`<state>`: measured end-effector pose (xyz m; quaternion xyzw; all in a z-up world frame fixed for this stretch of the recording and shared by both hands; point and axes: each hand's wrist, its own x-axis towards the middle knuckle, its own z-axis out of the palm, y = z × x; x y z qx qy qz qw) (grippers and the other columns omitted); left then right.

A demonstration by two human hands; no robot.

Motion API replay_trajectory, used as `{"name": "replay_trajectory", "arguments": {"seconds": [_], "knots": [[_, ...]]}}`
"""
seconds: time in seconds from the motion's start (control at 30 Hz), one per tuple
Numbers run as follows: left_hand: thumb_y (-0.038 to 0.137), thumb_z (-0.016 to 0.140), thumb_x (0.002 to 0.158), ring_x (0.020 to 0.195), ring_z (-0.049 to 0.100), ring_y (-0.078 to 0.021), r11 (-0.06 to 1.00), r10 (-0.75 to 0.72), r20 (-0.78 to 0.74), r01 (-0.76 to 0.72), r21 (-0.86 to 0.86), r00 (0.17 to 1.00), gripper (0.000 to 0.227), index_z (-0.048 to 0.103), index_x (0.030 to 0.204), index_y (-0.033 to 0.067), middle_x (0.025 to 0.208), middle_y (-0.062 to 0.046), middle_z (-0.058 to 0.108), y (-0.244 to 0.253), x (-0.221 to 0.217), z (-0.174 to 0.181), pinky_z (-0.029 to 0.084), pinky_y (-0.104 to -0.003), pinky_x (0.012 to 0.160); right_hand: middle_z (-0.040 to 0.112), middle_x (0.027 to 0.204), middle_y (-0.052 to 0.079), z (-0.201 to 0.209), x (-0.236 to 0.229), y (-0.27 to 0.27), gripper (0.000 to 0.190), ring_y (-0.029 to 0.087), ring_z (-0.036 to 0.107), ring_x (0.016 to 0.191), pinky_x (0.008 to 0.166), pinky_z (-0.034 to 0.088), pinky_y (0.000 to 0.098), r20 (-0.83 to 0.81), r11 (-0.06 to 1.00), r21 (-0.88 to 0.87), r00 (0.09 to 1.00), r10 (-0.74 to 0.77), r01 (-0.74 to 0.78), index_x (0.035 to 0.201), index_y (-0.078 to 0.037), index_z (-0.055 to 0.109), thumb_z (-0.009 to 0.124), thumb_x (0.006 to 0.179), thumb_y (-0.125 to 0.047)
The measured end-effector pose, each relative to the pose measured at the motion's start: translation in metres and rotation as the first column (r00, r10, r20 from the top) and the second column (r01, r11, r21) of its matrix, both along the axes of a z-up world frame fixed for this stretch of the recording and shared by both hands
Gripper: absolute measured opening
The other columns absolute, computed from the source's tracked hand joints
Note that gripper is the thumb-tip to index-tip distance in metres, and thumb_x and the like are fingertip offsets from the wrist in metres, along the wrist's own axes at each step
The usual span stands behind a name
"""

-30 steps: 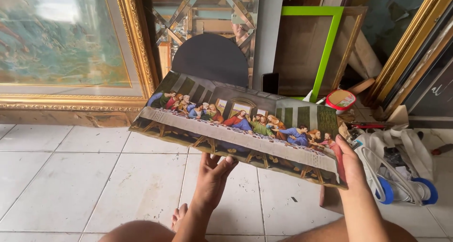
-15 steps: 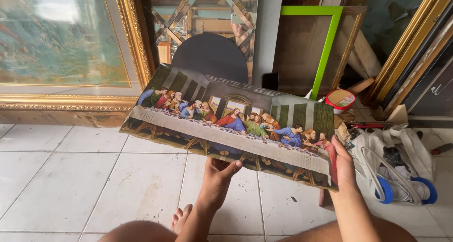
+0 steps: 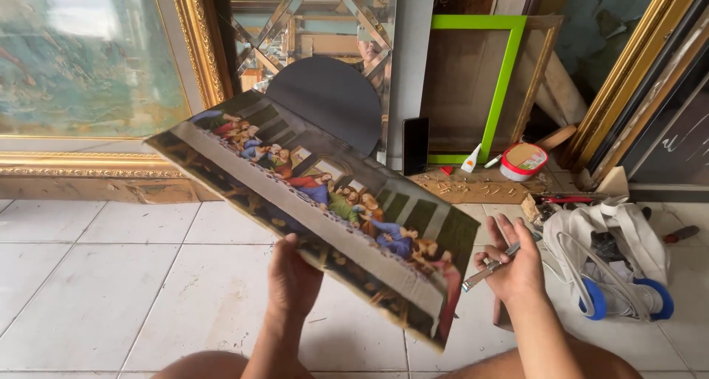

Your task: A person is manually securing a canvas print of 'The Last Supper' to a wooden backing board using a small hand tool to insert fasteners along the edges.

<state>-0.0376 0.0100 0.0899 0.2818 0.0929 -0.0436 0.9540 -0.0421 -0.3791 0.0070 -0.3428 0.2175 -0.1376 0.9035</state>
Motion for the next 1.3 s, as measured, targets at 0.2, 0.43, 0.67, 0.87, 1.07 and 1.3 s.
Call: {"name": "replay_trajectory", "arguments": {"seconds": [0.2, 0.43, 0.67, 0.87, 1.07, 1.3], "knots": [[0.034, 0.059, 0.092, 0.124, 0.06, -0.0417, 0.999, -0.043, 0.077, 0.042, 0.005, 0.996, 0.071, 0.056, 0.151, -0.0034, 0.144, -0.031, 0.064, 0.019, 0.011, -0.031, 0.045, -0.055, 0.111, 0.073, 0.145, -0.001, 0.034, -0.012, 0.012, 0.048, 0.017, 0.068, 0.134, 0.116, 0.049, 0.0479, -0.036, 0.99, 0.105, 0.995, 0.096, -0.091, 0.14, -0.026, 0.065, 0.047, 0.115, -0.063], [0.008, 0.066, 0.107, 0.096, 0.083, -0.0182, 0.963, -0.143, 0.493, 0.236, -0.131, 0.858, 0.065, 0.045, 0.168, 0.0076, 0.127, -0.017, 0.079, -0.001, 0.01, -0.039, 0.072, -0.03, 0.09, 0.068, 0.148, 0.005, 0.01, -0.014, 0.029, 0.076, 0.022, 0.065, 0.13, 0.113, 0.049, 0.0459, -0.003, 0.996, 0.046, 0.997, 0.081, -0.081, 0.154, -0.027, 0.06, 0.036, 0.107, -0.082], [0.003, 0.067, 0.105, 0.106, 0.077, -0.0239, 0.998, -0.037, 0.438, 0.056, -0.031, 0.898, 0.063, 0.047, 0.164, 0.015, 0.126, -0.019, 0.076, -0.022, 0.003, -0.047, 0.066, -0.043, 0.1, 0.06, 0.147, 0.024, 0.033, -0.024, 0.048, 0.085, 0.034, 0.063, 0.13, 0.107, 0.051, 0.0501, -0.124, 0.992, -0.069, 0.988, 0.093, -0.102, 0.151, -0.002, 0.048, 0.055, 0.1, -0.069], [0.004, 0.078, 0.093, 0.109, 0.075, -0.0322, 0.984, -0.11, 0.343, 0.053, 0.172, 0.933, 0.081, 0.044, 0.165, 0.0163, 0.134, -0.025, 0.066, -0.034, -0.005, -0.042, 0.065, -0.051, 0.101, 0.074, 0.131, 0.015, 0.027, -0.018, 0.048, 0.037, 0.028, 0.071, 0.108, 0.088, 0.059, 0.0445, -0.069, 0.966, -0.116, 0.972, 0.226, -0.232, 0.137, -0.01, 0.066, 0.057, 0.111, -0.035], [0.0, 0.081, 0.094, 0.098, 0.075, -0.0286, 0.964, -0.155, 0.352, 0.062, 0.26, 0.923, 0.061, 0.054, 0.148, 0.0047, 0.11, -0.021, 0.072, -0.039, -0.001, -0.051, 0.064, -0.044, 0.097, 0.075, 0.129, 0.013, 0.02, -0.014, 0.039, 0.033, 0.026, 0.072, 0.108, 0.088, 0.059, 0.043, -0.018, 0.97, -0.1, 0.975, 0.221, -0.222, 0.135, -0.011, 0.067, 0.056, 0.112, -0.032], [0.001, 0.077, 0.099, 0.103, 0.077, -0.0288, 0.931, -0.213, 0.475, 0.03, 0.364, 0.854, 0.054, 0.055, 0.148, 0.0011, 0.111, -0.022, 0.078, -0.041, 0.001, -0.054, 0.064, -0.047, 0.099, 0.076, 0.127, 0.011, 0.021, -0.012, 0.035, 0.032, 0.024, 0.071, 0.107, 0.086, 0.058, 0.0392, -0.116, 0.975, -0.152, 0.982, 0.147, -0.163, 0.131, -0.011, 0.069, 0.061, 0.11, -0.034]]}}
